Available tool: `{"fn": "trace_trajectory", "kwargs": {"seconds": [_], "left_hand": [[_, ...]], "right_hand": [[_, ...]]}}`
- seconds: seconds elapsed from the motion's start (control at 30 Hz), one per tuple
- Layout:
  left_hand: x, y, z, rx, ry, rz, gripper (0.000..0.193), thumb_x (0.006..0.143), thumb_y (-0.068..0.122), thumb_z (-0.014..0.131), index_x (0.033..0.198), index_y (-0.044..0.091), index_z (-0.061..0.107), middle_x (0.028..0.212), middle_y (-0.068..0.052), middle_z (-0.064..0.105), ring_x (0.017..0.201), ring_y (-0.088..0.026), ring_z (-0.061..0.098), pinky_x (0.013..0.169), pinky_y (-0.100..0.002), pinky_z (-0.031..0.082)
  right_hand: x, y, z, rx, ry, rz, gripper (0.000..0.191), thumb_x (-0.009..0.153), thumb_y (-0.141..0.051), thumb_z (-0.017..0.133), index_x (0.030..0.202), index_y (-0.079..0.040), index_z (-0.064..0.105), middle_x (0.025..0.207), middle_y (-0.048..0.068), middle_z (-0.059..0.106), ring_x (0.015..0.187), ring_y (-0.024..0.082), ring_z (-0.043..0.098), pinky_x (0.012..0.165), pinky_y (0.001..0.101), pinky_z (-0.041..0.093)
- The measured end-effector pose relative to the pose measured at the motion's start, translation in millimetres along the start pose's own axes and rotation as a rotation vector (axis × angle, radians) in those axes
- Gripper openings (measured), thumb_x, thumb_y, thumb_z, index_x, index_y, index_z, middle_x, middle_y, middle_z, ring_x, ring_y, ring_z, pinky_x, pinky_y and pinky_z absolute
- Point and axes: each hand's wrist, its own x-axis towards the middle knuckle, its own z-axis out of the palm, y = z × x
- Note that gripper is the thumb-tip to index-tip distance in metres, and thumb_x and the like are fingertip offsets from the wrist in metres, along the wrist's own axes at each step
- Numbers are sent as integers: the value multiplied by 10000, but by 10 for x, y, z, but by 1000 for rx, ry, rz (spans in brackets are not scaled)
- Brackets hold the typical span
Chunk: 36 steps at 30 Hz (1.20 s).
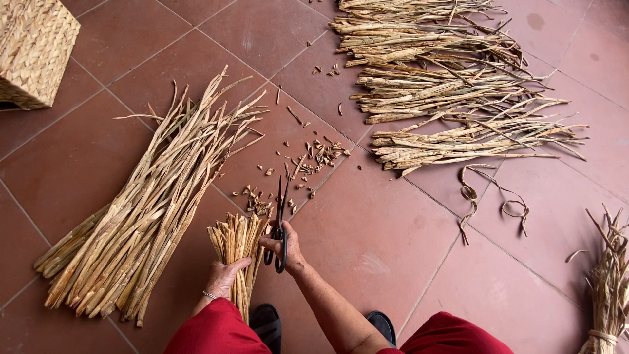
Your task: The person kneels on a tiled floor and uses scissors to trim the ends off bundles of dried stalks, cutting off tips that fall as debris on the floor. They gather and reposition the bundles by hand, aligning them to trim the ends evenly, and set trimmed bundles aside with other finished piles.
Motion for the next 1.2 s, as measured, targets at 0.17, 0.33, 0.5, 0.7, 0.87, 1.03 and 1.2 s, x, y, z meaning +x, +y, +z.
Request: {"fn": "trace_trajectory", "kwargs": {"seconds": [0.17, 0.33, 0.5, 0.7, 0.87, 1.03, 1.2], "left_hand": [[57, -16, 2, 52, -12, -34, 311, 714, 204, 878, 962, 27, 815, 902, -81, 815, 834, -191, 752, 842, -368, 579], [69, 69, -4, 8, 10, -50, 344, 791, 168, 849, 1081, 0, 773, 981, -110, 767, 808, -192, 681, 734, -340, 558], [8, 180, -19, -144, -20, 22, 298, 864, 118, 788, 1134, -5, 758, 1039, -107, 796, 888, -163, 774, 826, -306, 639], [-53, 225, 47, -124, -122, 209, 357, 835, 147, 825, 1154, 31, 719, 1044, -43, 753, 930, -133, 719, 823, -290, 612], [-78, 197, 54, -111, -220, 87, 358, 861, 199, 804, 1184, 55, 745, 1044, -38, 753, 923, -117, 686, 810, -286, 577], [-73, 223, 57, -110, -241, -66, 325, 875, 201, 784, 1158, 47, 744, 999, -51, 759, 899, -140, 717, 786, -307, 601], [-49, 252, 36, -423, -374, -134, 370, 862, 165, 742, 1213, 64, 685, 1030, -42, 742, 912, -220, 755, 777, -379, 654]], "right_hand": [[-7, -38, 36, -4, 2, -30, 526, 808, -50, 829, 1261, -23, 565, 918, 107, 714, 795, 188, 723, 682, 347, 613], [174, 128, 1, 57, 54, -119, 401, 795, 33, 811, 1129, 17, 590, 872, 103, 703, 716, 214, 697, 594, 367, 581], [269, 284, -148, 28, 91, -139, 319, 810, 37, 799, 1080, 15, 631, 755, 48, 650, 655, 168, 669, 594, 319, 554], [232, 264, -150, 85, 40, -87, 376, 825, 39, 767, 1157, 10, 594, 814, 56, 687, 700, 173, 699, 672, 302, 576], [297, 277, -116, 127, 44, -101, 438, 835, 48, 760, 1214, 2, 545, 851, 58, 681, 719, 180, 709, 693, 325, 591], [322, 319, -128, 103, 8, -53, 451, 847, 37, 749, 1247, -21, 547, 813, 61, 681, 726, 181, 728, 727, 331, 614], [340, 314, -147, 109, -72, -68, 423, 849, 55, 741, 1225, 5, 552, 819, 71, 693, 742, 191, 719, 749, 351, 592]]}}
